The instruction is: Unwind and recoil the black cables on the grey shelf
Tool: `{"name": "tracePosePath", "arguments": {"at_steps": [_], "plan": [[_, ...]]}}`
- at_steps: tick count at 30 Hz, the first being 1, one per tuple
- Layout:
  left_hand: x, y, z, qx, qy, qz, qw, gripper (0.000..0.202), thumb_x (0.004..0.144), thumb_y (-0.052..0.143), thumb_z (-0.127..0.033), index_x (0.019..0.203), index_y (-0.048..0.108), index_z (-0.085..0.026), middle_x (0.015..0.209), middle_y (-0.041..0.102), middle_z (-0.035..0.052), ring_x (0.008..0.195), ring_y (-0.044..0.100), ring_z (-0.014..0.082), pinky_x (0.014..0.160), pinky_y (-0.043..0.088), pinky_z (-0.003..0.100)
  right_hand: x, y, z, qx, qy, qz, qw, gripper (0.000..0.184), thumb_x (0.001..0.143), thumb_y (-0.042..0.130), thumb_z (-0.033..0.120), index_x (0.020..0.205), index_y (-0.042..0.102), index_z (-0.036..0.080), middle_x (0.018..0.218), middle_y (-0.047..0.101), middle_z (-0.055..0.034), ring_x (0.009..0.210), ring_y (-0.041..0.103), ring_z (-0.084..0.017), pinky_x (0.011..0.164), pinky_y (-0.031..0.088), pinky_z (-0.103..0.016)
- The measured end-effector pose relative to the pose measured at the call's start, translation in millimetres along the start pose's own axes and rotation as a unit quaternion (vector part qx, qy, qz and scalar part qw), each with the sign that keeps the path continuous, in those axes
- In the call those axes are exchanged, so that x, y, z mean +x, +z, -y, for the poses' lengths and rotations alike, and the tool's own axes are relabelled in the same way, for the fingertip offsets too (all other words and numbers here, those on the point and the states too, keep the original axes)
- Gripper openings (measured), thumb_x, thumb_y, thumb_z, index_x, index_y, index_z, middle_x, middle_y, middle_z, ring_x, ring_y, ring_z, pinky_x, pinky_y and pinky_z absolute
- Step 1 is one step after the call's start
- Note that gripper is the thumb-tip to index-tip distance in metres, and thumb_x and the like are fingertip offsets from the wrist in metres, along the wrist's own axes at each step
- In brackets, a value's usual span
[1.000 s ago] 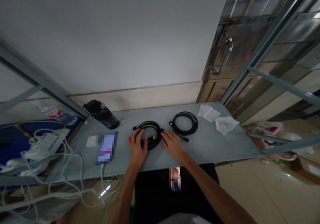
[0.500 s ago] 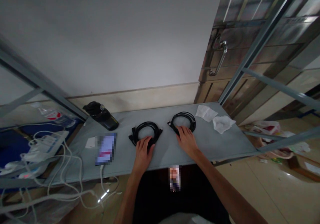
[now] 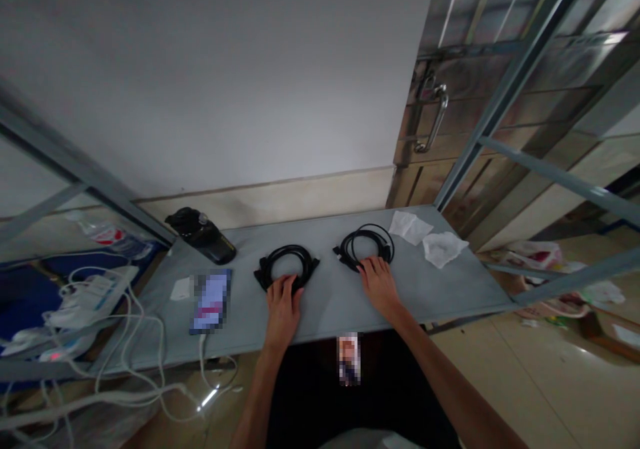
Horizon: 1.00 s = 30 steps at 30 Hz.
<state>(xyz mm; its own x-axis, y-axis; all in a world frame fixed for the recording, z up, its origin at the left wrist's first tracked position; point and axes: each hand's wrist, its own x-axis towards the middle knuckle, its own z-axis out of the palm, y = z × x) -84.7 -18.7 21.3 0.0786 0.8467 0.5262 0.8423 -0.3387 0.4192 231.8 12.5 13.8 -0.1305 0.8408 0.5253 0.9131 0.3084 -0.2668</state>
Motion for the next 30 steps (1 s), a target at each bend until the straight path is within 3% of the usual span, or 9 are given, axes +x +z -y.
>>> {"name": "tracePosePath", "arguments": {"at_steps": [6, 11, 14, 19, 24, 27, 30], "plan": [[-0.8, 0.1, 1.5, -0.008, -0.006, 0.002, 1.0, 0.04, 0.115, 0.055, -0.039, 0.15, 0.066, -0.023, 0.142, 0.069, 0.0179, 0.129, 0.065, 0.0397, 0.115, 0.054, 0.063, -3.1, -2.4, -3.1, 0.067, 0.016, -0.036, 0.997, 0.038, 0.124, 0.038, 0.039, 0.116, 0.07, 0.021, 0.113, 0.073, -0.0138, 0.098, 0.069, -0.028, 0.092, 0.054, -0.042], [0.1, -1.3, -0.2, -0.014, 0.003, -0.003, 1.0, 0.04, 0.115, 0.056, -0.04, 0.148, 0.066, -0.022, 0.14, 0.07, 0.0177, 0.13, 0.066, 0.0396, 0.116, 0.053, 0.063, -5.0, -0.1, -4.8, 0.057, 0.008, -0.034, 0.998, 0.042, 0.119, 0.054, 0.057, 0.108, 0.074, 0.022, 0.108, 0.073, -0.0126, 0.096, 0.071, -0.029, 0.09, 0.056, -0.041], [0.1, -1.7, -1.0, -0.012, 0.005, -0.004, 1.0, 0.041, 0.115, 0.056, -0.041, 0.15, 0.065, -0.021, 0.142, 0.069, 0.0185, 0.132, 0.065, 0.0396, 0.117, 0.053, 0.064, -4.9, 0.2, -4.0, 0.06, 0.012, -0.033, 0.998, 0.041, 0.117, 0.058, 0.056, 0.104, 0.075, 0.022, 0.108, 0.072, -0.0127, 0.096, 0.072, -0.029, 0.089, 0.056, -0.04], [-0.4, 0.0, 1.1, -0.009, 0.007, -0.005, 1.0, 0.041, 0.115, 0.056, -0.04, 0.15, 0.065, -0.02, 0.142, 0.069, 0.0191, 0.132, 0.065, 0.0392, 0.117, 0.053, 0.064, -1.2, -8.7, -2.5, 0.123, 0.065, -0.07, 0.988, 0.047, 0.12, 0.048, 0.055, 0.094, 0.07, 0.023, 0.1, 0.069, -0.012, 0.091, 0.07, -0.028, 0.087, 0.057, -0.041], [-0.2, -0.7, -0.4, -0.009, 0.017, -0.014, 1.0, 0.044, 0.114, 0.061, -0.041, 0.153, 0.06, -0.02, 0.143, 0.068, 0.0194, 0.134, 0.065, 0.0398, 0.117, 0.053, 0.064, 12.8, -42.3, -0.3, 0.217, 0.162, -0.162, 0.949, 0.052, 0.117, 0.047, 0.065, 0.086, 0.059, 0.025, 0.088, 0.064, -0.0074, 0.082, 0.063, -0.024, 0.078, 0.053, -0.038], [1.3, -5.8, -3.2, -0.021, 0.028, -0.023, 0.999, 0.046, 0.113, 0.064, -0.039, 0.155, 0.058, -0.02, 0.145, 0.068, 0.0192, 0.135, 0.065, 0.0385, 0.117, 0.054, 0.062, 22.0, -77.7, 8.0, 0.239, 0.19, -0.214, 0.928, 0.052, 0.115, 0.052, 0.065, 0.082, 0.054, 0.025, 0.081, 0.059, -0.0026, 0.079, 0.058, -0.021, 0.075, 0.048, -0.035], [0.0, -11.8, -8.0, -0.041, 0.043, -0.024, 0.998, 0.044, 0.113, 0.065, -0.037, 0.154, 0.06, -0.022, 0.144, 0.069, 0.0182, 0.136, 0.066, 0.037, 0.118, 0.055, 0.06, 25.1, -114.5, 24.5, 0.273, 0.217, -0.24, 0.906, 0.05, 0.116, 0.055, 0.063, 0.086, 0.059, 0.023, 0.081, 0.061, -0.0007, 0.077, 0.058, -0.019, 0.075, 0.048, -0.032]]}}
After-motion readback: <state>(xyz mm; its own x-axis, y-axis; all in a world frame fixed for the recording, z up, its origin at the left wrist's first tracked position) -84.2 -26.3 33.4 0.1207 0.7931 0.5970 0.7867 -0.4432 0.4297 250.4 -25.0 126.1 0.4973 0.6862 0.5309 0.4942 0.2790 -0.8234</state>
